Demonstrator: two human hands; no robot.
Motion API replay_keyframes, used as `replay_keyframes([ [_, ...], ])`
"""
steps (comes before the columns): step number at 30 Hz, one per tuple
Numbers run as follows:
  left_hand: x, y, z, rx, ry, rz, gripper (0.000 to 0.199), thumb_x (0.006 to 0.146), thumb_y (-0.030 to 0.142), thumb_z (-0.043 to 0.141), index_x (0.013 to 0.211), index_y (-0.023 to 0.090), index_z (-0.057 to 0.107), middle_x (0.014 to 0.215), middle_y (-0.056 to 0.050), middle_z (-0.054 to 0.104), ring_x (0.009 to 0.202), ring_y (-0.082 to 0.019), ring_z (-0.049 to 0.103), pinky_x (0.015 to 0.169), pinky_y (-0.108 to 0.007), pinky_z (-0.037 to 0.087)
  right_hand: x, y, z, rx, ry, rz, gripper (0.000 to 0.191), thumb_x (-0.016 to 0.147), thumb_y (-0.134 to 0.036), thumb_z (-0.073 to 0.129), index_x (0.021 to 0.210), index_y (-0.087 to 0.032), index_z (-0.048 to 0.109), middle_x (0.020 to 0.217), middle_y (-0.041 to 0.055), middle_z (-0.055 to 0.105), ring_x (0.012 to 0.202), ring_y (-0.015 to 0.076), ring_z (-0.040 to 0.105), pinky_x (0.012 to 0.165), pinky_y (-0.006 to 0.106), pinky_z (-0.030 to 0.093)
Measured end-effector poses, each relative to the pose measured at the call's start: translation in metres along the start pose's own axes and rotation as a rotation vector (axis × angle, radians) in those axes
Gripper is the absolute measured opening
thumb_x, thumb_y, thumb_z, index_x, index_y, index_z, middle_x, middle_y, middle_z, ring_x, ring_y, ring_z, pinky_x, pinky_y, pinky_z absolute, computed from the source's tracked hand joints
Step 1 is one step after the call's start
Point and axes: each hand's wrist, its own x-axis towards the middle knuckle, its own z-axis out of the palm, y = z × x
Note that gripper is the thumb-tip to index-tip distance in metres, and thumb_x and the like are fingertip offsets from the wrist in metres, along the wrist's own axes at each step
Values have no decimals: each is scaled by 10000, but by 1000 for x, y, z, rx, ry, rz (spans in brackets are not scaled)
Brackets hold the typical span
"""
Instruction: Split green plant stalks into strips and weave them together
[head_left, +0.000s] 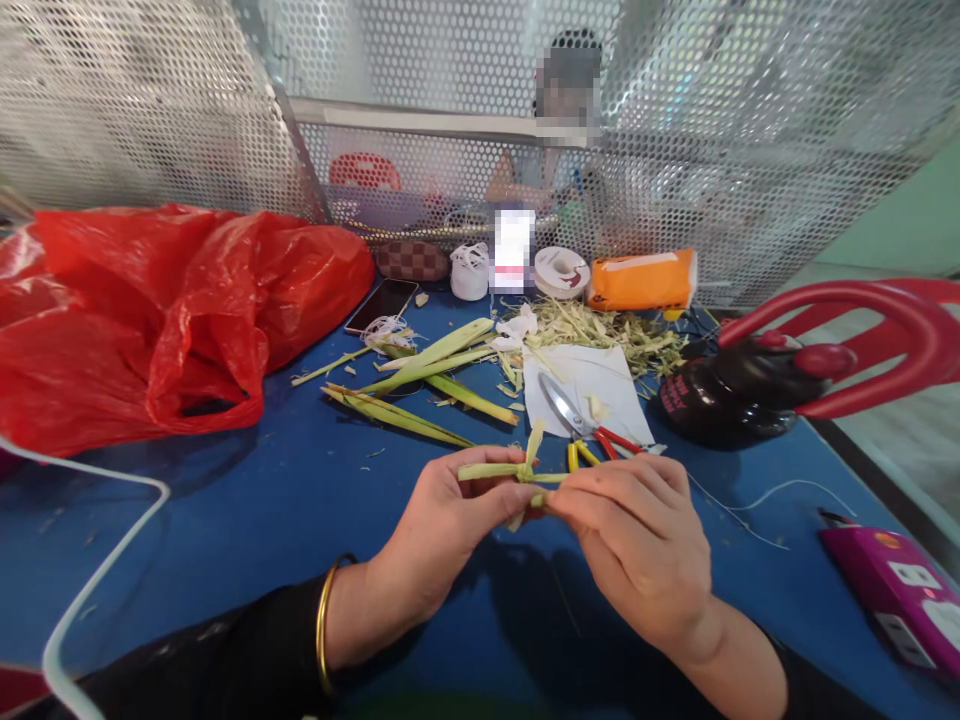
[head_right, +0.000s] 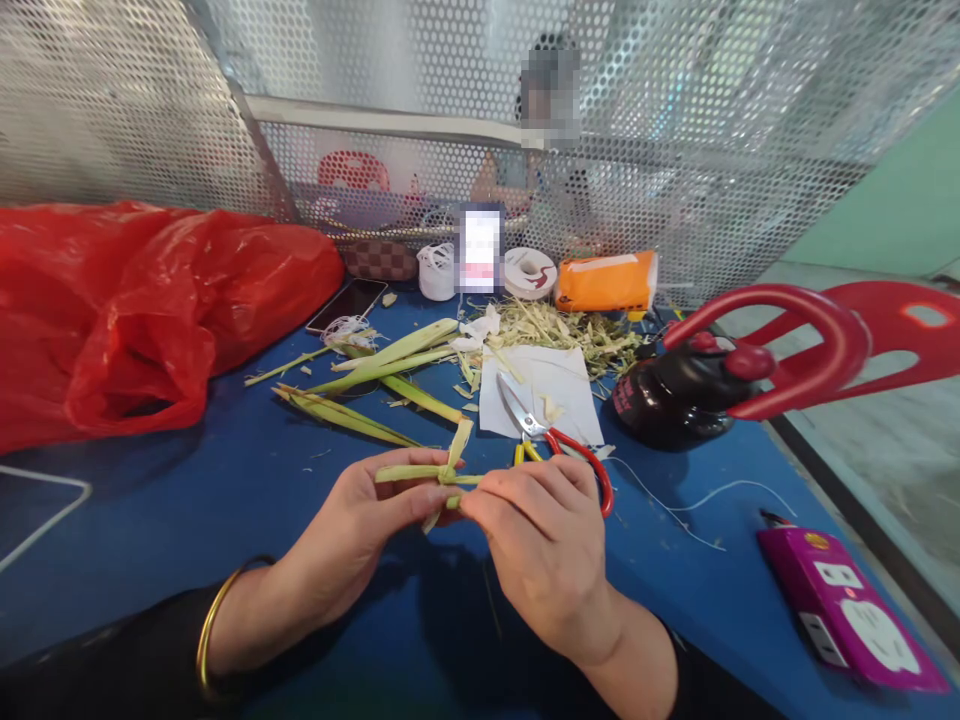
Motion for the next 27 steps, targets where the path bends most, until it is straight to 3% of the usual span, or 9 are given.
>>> replay_keyframes([
  [9, 2, -1, -4, 192, 17, 110, 247, 667, 215, 795, 883, 146, 695, 727, -8, 684, 693, -116, 605, 659, -216, 475, -5, 1, 4, 58, -52, 58, 154, 856, -43, 608, 852, -181, 676, 839, 21, 764, 742, 162, 694, 763, 361, 425],
  [14, 3, -1, -2, 114, 20, 27, 321, 626, 228, 825, 896, 135, 678, 630, 15, 653, 581, -92, 553, 602, -208, 439, -3, 1, 4, 91, -65, 70, 186, 837, -11, 591, 809, -186, 649, 777, -1, 748, 701, 146, 686, 761, 346, 451],
  [18, 3, -2, 0, -10, 22, -36, 290, 695, 311, 779, 879, 115, 670, 670, -21, 666, 589, -110, 575, 613, -228, 433, -2, 0, 3, 127, -78, 102, 199, 835, -12, 579, 796, -201, 630, 769, -10, 744, 697, 146, 680, 750, 349, 461],
  [22, 2, -7, 1, -67, -36, -118, 242, 760, 292, 720, 908, 111, 658, 733, -64, 691, 656, -150, 626, 644, -249, 444, -3, 0, 3, 173, 11, 150, 199, 816, -19, 598, 805, -215, 624, 765, -15, 743, 710, 159, 692, 778, 371, 462],
  [27, -2, -11, 1, -111, -170, -105, 121, 814, 187, 627, 885, 104, 677, 694, -43, 652, 652, -122, 586, 643, -227, 431, -3, 0, 5, 162, -11, 185, 195, 808, -28, 622, 775, -221, 617, 746, -27, 737, 748, 169, 695, 855, 401, 425],
])
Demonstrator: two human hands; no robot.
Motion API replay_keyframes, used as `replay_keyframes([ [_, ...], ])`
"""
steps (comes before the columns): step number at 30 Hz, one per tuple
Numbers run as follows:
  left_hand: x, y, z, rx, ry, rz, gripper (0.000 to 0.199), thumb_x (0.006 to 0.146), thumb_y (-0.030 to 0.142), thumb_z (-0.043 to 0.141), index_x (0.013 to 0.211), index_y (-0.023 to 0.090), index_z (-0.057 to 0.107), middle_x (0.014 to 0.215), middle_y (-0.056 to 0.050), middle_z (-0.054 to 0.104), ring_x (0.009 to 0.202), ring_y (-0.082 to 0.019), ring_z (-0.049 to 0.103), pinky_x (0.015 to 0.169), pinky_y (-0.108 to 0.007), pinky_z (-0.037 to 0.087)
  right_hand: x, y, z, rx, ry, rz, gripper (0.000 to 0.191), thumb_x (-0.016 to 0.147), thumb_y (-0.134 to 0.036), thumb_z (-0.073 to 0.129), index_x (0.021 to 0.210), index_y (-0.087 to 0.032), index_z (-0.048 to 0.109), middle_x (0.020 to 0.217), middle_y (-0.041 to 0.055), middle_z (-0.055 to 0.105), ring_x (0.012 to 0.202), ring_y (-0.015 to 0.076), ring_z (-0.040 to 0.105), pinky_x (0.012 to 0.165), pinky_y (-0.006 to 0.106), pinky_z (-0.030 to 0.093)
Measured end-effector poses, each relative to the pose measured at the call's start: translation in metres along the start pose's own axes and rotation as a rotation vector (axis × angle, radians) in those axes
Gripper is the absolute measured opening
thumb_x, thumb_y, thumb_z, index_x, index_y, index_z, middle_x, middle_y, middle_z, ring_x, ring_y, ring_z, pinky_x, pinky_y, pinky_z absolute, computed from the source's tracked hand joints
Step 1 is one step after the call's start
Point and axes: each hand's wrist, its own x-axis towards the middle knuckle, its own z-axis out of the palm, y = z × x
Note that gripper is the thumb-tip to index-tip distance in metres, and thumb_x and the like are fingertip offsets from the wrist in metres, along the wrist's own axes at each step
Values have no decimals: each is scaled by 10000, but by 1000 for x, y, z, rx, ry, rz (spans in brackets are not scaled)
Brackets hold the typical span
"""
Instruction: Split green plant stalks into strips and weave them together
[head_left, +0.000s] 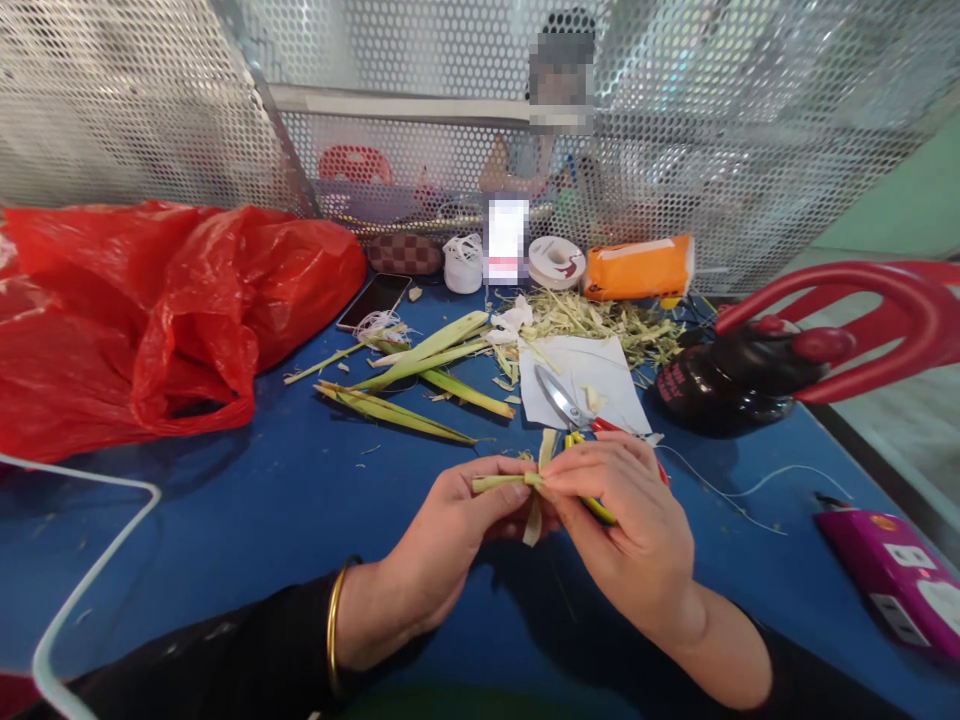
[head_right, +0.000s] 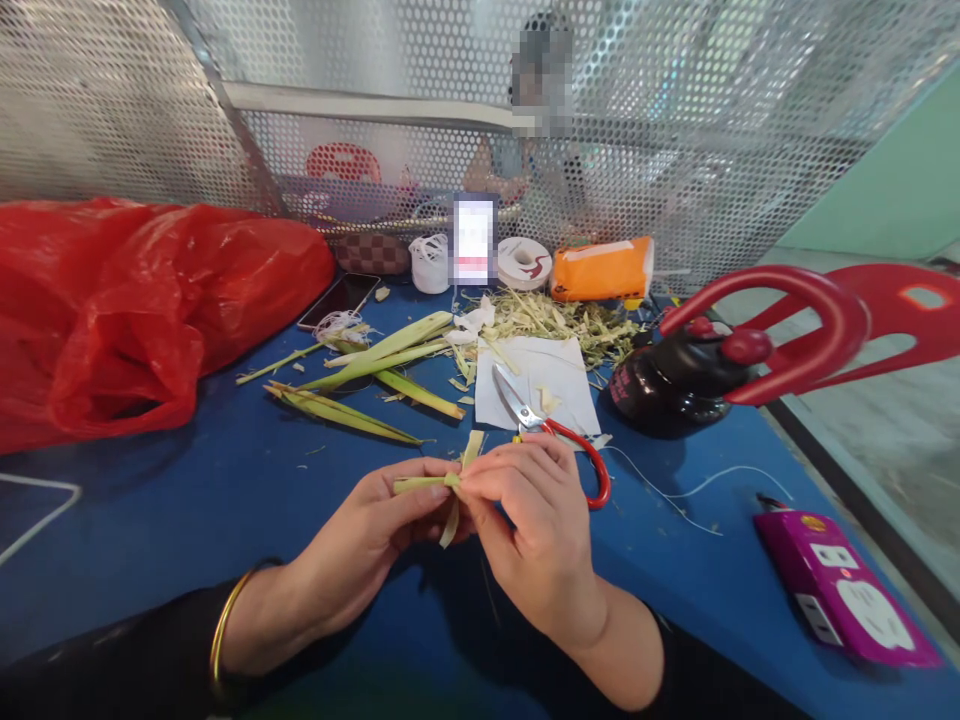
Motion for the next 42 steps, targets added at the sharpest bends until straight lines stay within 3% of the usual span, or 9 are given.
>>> replay_keyframes([
  [3, -1, 1, 0, 8, 1, -7, 114, 803, 169, 634, 883, 104, 684, 720, -42, 647, 663, -118, 575, 652, -229, 434, 0, 0, 1, -23, -8, -15, 197, 814, -34, 611, 771, -226, 621, 762, -24, 742, 764, 173, 692, 869, 414, 421],
  [10, 0, 2, 3, 3, 77, -7, 239, 741, 304, 749, 846, 107, 664, 631, -11, 602, 598, -109, 525, 612, -237, 410, 0, -1, 0, -32, 1, -48, 187, 796, -40, 636, 759, -223, 635, 754, -20, 742, 734, 176, 691, 852, 415, 442],
  [17, 2, 0, 2, 53, 106, -11, 251, 749, 347, 735, 826, 116, 675, 613, -8, 594, 588, -114, 520, 596, -243, 375, -1, 2, 2, -67, -41, -52, 173, 803, -57, 632, 775, -225, 654, 772, -26, 741, 777, 177, 690, 895, 420, 440],
  [25, 4, 2, -1, 30, 164, 44, 206, 745, 301, 745, 801, 109, 695, 616, 10, 589, 554, -70, 470, 549, -195, 377, -2, 2, -2, -277, -198, -263, 135, 855, -142, 600, 957, -193, 671, 926, 34, 760, 876, 214, 694, 1003, 491, 355],
  [31, 3, 1, 1, 11, 190, -15, 238, 696, 282, 786, 848, 116, 712, 762, -47, 699, 696, -138, 618, 663, -238, 485, -8, -2, -3, -449, -141, -467, 216, 901, -81, 482, 934, -141, 687, 902, 100, 773, 853, 237, 716, 962, 466, 383],
  [33, 3, 1, 1, 33, 202, -30, 249, 678, 284, 797, 850, 121, 724, 772, -58, 717, 714, -159, 640, 684, -260, 504, -8, -3, -2, -398, -122, -400, 182, 891, -76, 511, 907, -155, 674, 856, 75, 771, 825, 215, 716, 965, 452, 383],
  [38, 3, 1, -1, 142, 140, -37, 210, 747, 289, 732, 880, 129, 752, 740, -67, 723, 683, -154, 640, 653, -245, 493, -6, -1, 2, -97, -96, -12, 136, 847, -80, 589, 786, -202, 601, 717, -14, 699, 662, 143, 655, 900, 427, 431],
  [42, 5, 3, -1, 226, 110, -8, 192, 788, 270, 685, 880, 115, 751, 730, -69, 710, 686, -146, 634, 631, -222, 471, -8, 2, 5, 52, -70, 210, 116, 850, -135, 604, 763, -212, 604, 747, 9, 657, 721, 177, 622, 754, 380, 482],
])
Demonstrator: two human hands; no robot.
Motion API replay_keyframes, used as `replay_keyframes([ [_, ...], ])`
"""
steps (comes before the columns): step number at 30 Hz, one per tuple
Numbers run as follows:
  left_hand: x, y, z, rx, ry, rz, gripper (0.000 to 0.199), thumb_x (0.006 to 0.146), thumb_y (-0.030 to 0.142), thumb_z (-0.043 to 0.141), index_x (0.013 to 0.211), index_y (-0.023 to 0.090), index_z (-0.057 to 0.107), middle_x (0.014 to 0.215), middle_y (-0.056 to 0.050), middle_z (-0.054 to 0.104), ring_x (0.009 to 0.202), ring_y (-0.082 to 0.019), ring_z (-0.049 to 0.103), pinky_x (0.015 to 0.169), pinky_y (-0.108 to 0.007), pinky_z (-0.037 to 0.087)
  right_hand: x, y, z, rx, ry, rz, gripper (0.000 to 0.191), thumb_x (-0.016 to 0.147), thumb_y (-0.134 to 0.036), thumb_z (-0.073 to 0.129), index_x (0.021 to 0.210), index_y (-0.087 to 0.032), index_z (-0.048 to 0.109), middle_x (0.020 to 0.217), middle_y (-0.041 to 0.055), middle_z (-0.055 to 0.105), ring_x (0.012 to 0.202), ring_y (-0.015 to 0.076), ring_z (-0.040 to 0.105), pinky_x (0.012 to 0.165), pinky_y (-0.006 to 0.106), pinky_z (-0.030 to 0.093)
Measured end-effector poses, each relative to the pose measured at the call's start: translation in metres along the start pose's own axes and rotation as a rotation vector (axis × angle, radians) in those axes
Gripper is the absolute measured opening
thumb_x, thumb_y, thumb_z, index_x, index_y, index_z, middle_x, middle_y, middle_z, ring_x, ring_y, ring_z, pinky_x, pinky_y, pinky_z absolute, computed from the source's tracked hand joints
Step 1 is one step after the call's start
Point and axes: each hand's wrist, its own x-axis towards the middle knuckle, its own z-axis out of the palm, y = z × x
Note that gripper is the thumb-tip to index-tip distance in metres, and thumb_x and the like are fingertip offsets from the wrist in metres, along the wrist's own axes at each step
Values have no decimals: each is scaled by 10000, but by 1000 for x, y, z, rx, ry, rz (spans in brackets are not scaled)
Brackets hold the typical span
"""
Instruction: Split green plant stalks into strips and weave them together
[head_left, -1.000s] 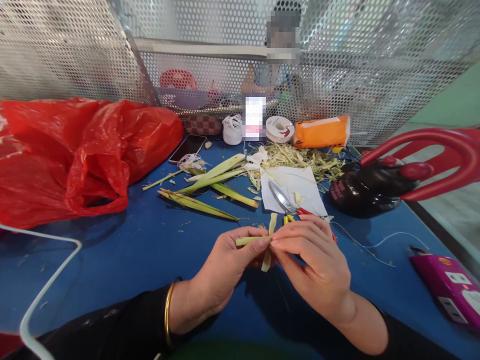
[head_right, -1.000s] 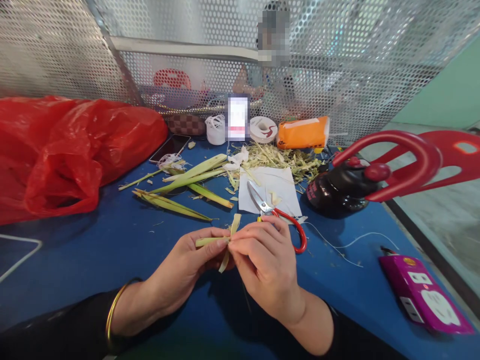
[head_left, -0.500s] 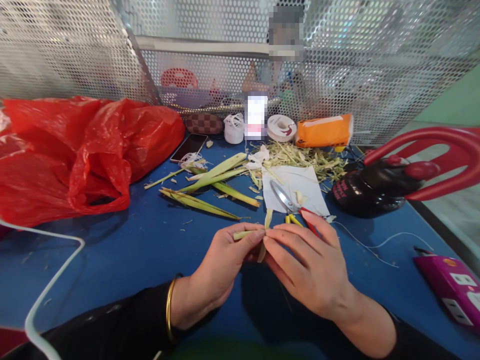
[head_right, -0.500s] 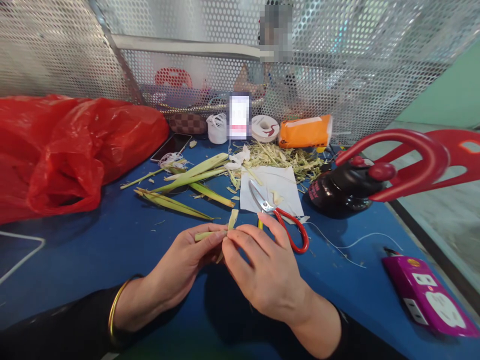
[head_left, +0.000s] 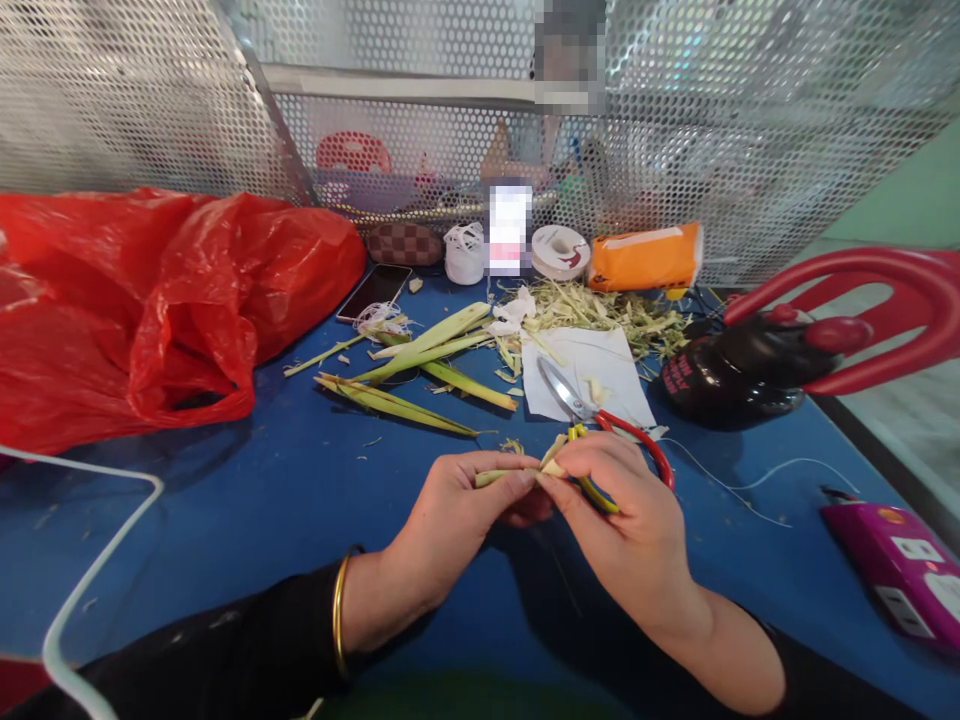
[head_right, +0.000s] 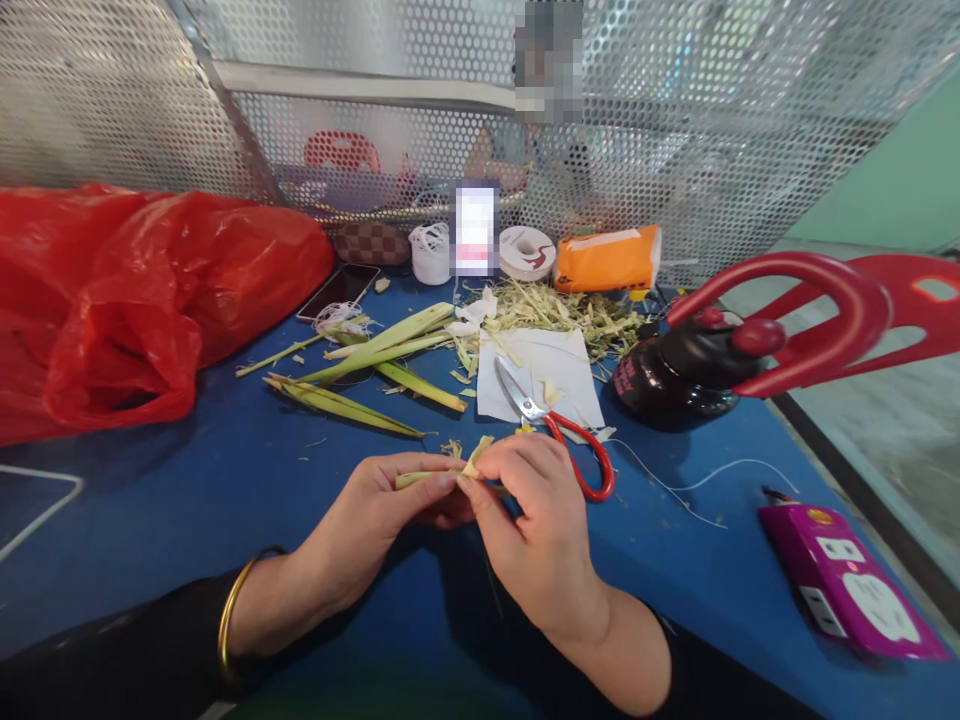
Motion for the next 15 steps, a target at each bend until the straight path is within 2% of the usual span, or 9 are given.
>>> replay_keyframes([
  [2, 0, 1, 0, 36, -2, 8, 200, 797, 272, 675, 889, 110, 747, 731, -69, 708, 692, -145, 632, 636, -223, 470, -1, 2, 1, 58, 4, 92, 109, 839, -158, 622, 743, -210, 611, 800, 30, 640, 790, 198, 622, 715, 359, 499],
  [6, 0, 4, 0, 86, -8, 14, 232, 807, 283, 658, 931, 106, 742, 749, -80, 713, 713, -153, 631, 662, -235, 468, -2, 4, 2, 163, -14, 213, 120, 821, -165, 639, 715, -211, 607, 961, 56, 665, 975, 232, 632, 818, 378, 514],
  [9, 0, 3, -1, 103, -18, 39, 219, 794, 279, 670, 919, 114, 743, 759, -75, 712, 723, -161, 632, 698, -253, 472, -2, 3, 2, 261, -53, 270, 124, 837, -172, 628, 723, -213, 602, 860, 29, 692, 902, 212, 664, 783, 345, 527],
  [11, 0, 2, -2, 96, -23, 59, 193, 759, 255, 706, 903, 131, 742, 762, -54, 703, 709, -152, 623, 709, -256, 471, -2, 2, 2, 256, -29, 270, 118, 837, -176, 632, 727, -210, 605, 799, 15, 687, 830, 194, 665, 750, 325, 521],
  [15, 2, -2, -3, 151, 12, 90, 168, 736, 244, 734, 878, 154, 747, 777, -28, 684, 703, -130, 577, 699, -239, 445, -2, 1, 2, 223, 16, 241, 118, 828, -171, 641, 720, -205, 609, 791, 13, 682, 802, 185, 651, 738, 315, 504],
])
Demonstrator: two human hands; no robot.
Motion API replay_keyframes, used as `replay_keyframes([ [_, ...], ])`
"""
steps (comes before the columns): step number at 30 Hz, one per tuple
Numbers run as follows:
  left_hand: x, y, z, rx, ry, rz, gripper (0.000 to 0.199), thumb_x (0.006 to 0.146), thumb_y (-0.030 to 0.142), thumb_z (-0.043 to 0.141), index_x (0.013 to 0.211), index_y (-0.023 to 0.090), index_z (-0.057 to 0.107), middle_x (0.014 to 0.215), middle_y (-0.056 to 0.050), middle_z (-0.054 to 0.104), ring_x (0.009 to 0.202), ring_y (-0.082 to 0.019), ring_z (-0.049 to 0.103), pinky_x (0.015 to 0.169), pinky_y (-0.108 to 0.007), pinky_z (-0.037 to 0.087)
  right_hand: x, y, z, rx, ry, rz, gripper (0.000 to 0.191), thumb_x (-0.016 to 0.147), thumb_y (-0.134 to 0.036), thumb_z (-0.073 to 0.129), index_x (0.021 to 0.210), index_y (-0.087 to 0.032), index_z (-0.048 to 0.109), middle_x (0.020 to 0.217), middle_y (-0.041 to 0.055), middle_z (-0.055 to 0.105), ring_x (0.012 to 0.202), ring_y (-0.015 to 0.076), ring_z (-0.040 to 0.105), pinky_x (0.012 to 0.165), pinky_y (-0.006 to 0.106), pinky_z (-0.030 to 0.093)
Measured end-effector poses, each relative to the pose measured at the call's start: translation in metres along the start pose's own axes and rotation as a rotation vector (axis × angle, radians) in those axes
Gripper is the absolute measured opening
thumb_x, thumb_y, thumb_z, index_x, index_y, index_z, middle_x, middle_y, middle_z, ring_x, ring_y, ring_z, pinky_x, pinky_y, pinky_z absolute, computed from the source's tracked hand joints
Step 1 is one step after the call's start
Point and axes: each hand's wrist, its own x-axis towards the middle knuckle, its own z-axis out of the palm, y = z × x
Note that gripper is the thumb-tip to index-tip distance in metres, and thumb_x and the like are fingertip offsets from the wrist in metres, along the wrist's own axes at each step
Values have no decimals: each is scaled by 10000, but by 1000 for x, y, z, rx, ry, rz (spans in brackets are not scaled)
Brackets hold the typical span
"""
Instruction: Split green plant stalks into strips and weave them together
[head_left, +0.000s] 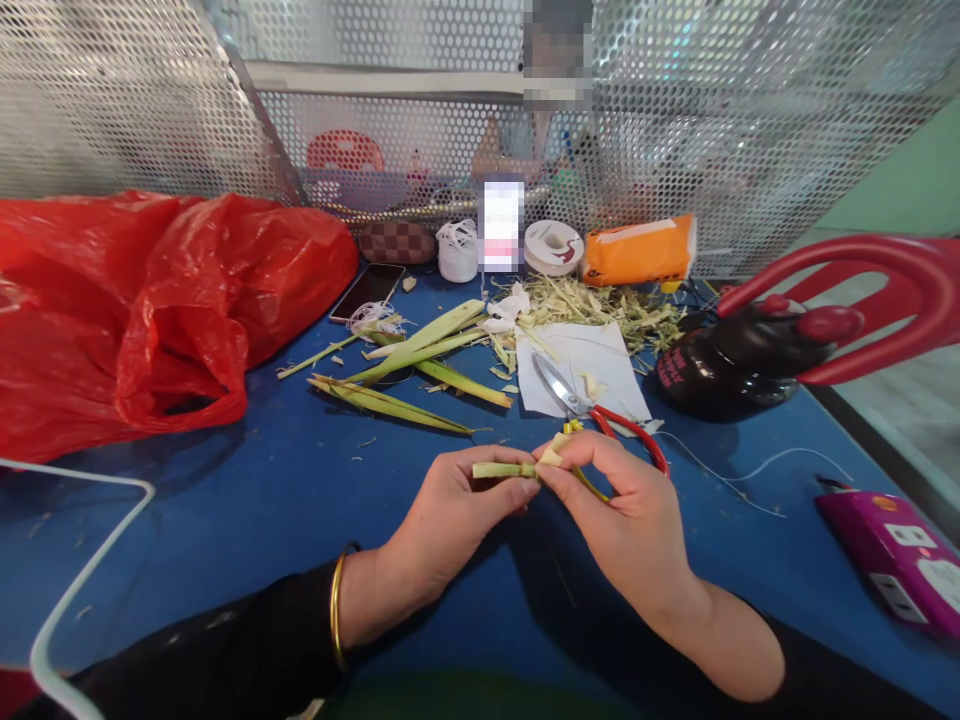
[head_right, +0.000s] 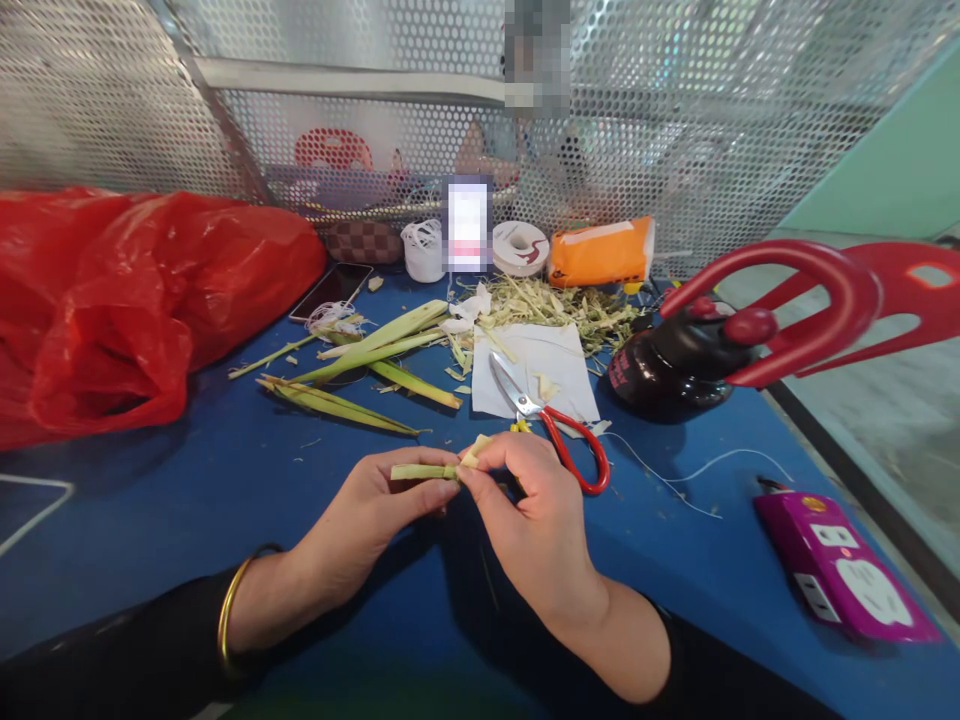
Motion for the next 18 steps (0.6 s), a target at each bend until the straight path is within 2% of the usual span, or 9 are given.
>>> replay_keyframes([
  [3, 1, -2, 0, 95, 60, 91, 134, 732, 247, 742, 831, 159, 758, 840, -37, 665, 822, -154, 575, 774, -246, 431, 0, -1, 1, 26, -7, 20, 116, 832, -167, 636, 727, -206, 607, 804, 14, 676, 817, 183, 644, 762, 317, 501],
  [6, 2, -3, 0, 108, 57, 168, 101, 755, 242, 722, 804, 160, 754, 870, -41, 662, 873, -162, 576, 813, -250, 429, 0, -3, 2, 50, -8, 26, 120, 837, -159, 630, 732, -209, 601, 804, 8, 672, 815, 172, 639, 764, 303, 496],
  [9, 2, -2, 2, 41, 36, 118, 104, 768, 242, 712, 813, 153, 744, 833, -36, 689, 803, -141, 583, 761, -232, 440, -1, -3, 2, 66, -3, 19, 126, 839, -151, 628, 736, -212, 589, 805, 3, 669, 804, 161, 635, 751, 288, 492],
  [14, 0, -1, 6, -98, 75, 10, 138, 710, 249, 763, 779, 134, 730, 675, -1, 651, 597, -86, 529, 609, -200, 435, 0, -2, 3, 81, 1, -2, 136, 841, -137, 621, 732, -212, 587, 792, 3, 656, 796, 159, 625, 748, 289, 485],
  [18, 0, -2, 8, -198, 108, -2, 166, 654, 243, 796, 731, 136, 695, 634, 18, 627, 537, -68, 502, 549, -190, 427, 0, -1, 5, 129, -17, 16, 147, 846, -159, 619, 718, -214, 574, 772, -2, 635, 778, 158, 609, 731, 287, 482],
])
